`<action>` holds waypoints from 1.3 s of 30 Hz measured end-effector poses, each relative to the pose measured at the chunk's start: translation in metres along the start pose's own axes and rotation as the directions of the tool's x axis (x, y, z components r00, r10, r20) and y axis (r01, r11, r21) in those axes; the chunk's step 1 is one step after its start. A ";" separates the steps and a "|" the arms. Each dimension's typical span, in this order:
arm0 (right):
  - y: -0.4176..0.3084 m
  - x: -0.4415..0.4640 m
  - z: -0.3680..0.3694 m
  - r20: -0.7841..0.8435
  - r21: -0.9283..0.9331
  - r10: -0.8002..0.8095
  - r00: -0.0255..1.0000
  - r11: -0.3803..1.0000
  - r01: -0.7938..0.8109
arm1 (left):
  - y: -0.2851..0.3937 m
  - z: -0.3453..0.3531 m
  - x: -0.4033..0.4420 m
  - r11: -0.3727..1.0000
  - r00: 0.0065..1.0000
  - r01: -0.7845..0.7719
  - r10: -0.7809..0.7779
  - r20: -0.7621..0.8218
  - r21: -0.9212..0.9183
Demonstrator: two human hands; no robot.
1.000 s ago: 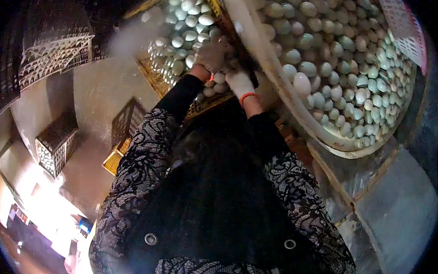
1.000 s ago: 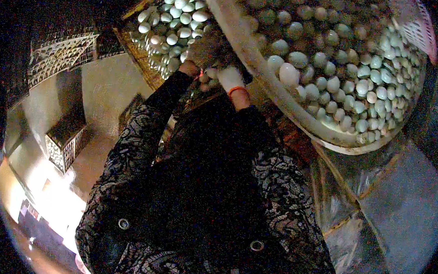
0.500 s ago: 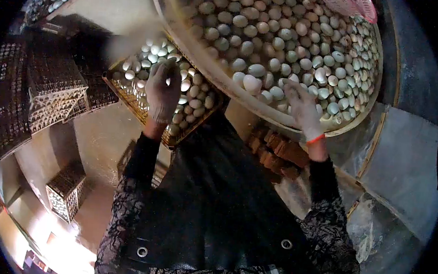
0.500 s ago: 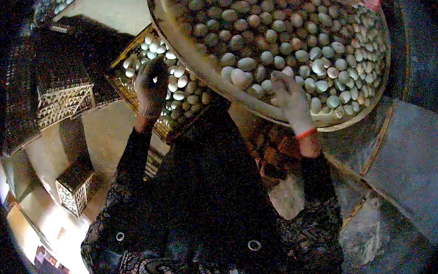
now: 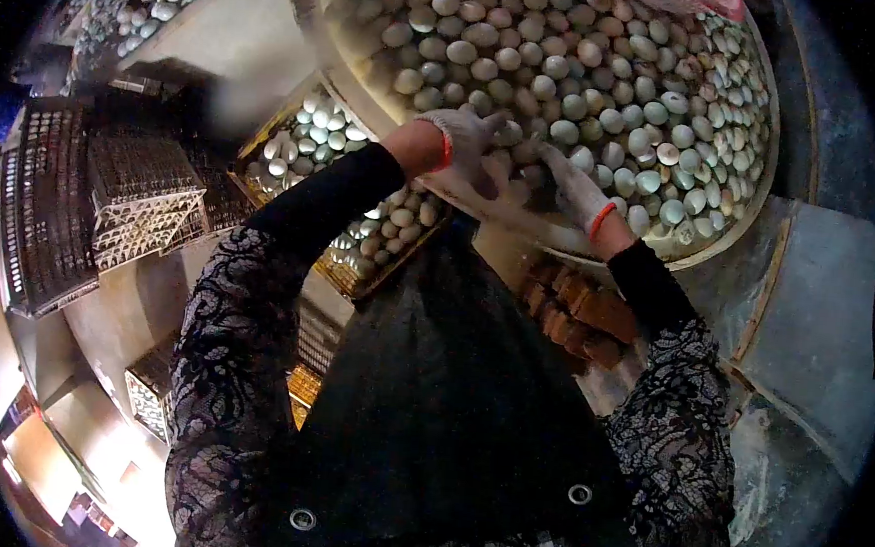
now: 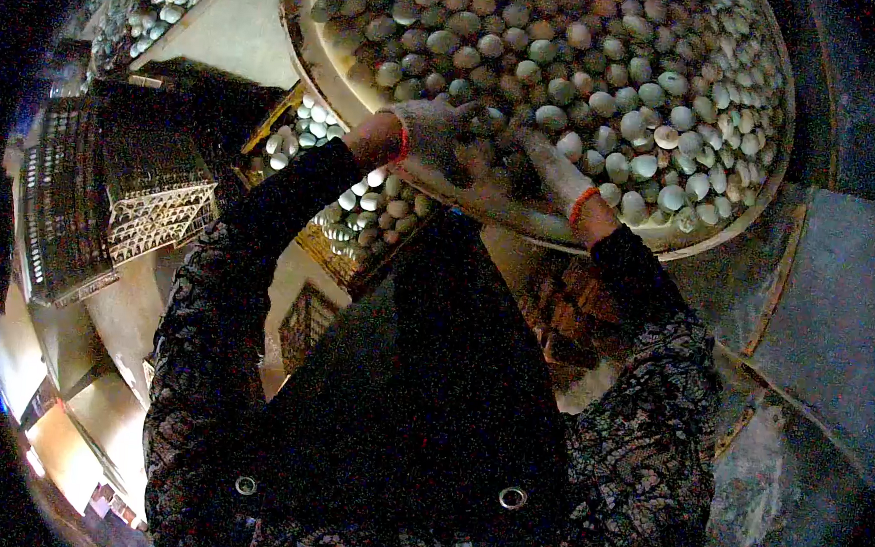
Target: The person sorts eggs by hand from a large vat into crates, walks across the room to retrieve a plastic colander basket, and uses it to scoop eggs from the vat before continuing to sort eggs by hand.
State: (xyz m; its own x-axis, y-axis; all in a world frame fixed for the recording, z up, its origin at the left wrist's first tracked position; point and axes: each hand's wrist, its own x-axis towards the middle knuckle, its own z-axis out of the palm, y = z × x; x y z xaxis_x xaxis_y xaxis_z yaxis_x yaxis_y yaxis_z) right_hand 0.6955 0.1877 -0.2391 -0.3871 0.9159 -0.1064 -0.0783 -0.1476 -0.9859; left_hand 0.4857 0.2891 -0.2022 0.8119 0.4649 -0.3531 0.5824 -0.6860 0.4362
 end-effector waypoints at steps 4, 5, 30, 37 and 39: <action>-0.056 0.024 0.030 -0.155 0.376 0.527 0.836 0.814 -0.443 | -0.006 0.029 0.023 0.977 0.994 0.055 -0.074 -0.086 -0.204; -0.060 0.026 0.031 -0.155 0.471 0.643 0.750 0.715 -0.517 | -0.010 0.036 0.030 0.941 0.994 0.081 -0.103 -0.049 -0.329; 0.043 0.014 -0.028 -0.184 -0.974 -0.184 0.966 0.165 -0.154 | 0.004 0.017 0.024 0.624 0.950 0.047 -0.269 -0.158 -0.780; 0.035 0.032 -0.016 -0.411 0.389 0.468 0.782 0.866 -0.314 | 0.014 0.021 0.026 0.154 0.957 -0.075 -0.266 -0.114 -0.985; 0.073 0.042 -0.032 -0.391 0.303 0.343 0.854 0.924 -0.233 | 0.027 0.008 0.016 0.069 0.951 -0.077 -0.296 -0.094 -0.995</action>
State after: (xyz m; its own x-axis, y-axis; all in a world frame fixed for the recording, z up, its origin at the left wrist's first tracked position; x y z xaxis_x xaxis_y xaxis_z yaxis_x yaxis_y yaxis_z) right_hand 0.7028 0.2270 -0.3198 0.0015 0.8776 -0.4794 -0.2605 -0.4625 -0.8475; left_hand 0.5146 0.2737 -0.2022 0.6034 0.6972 -0.3870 0.0171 0.4740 0.8804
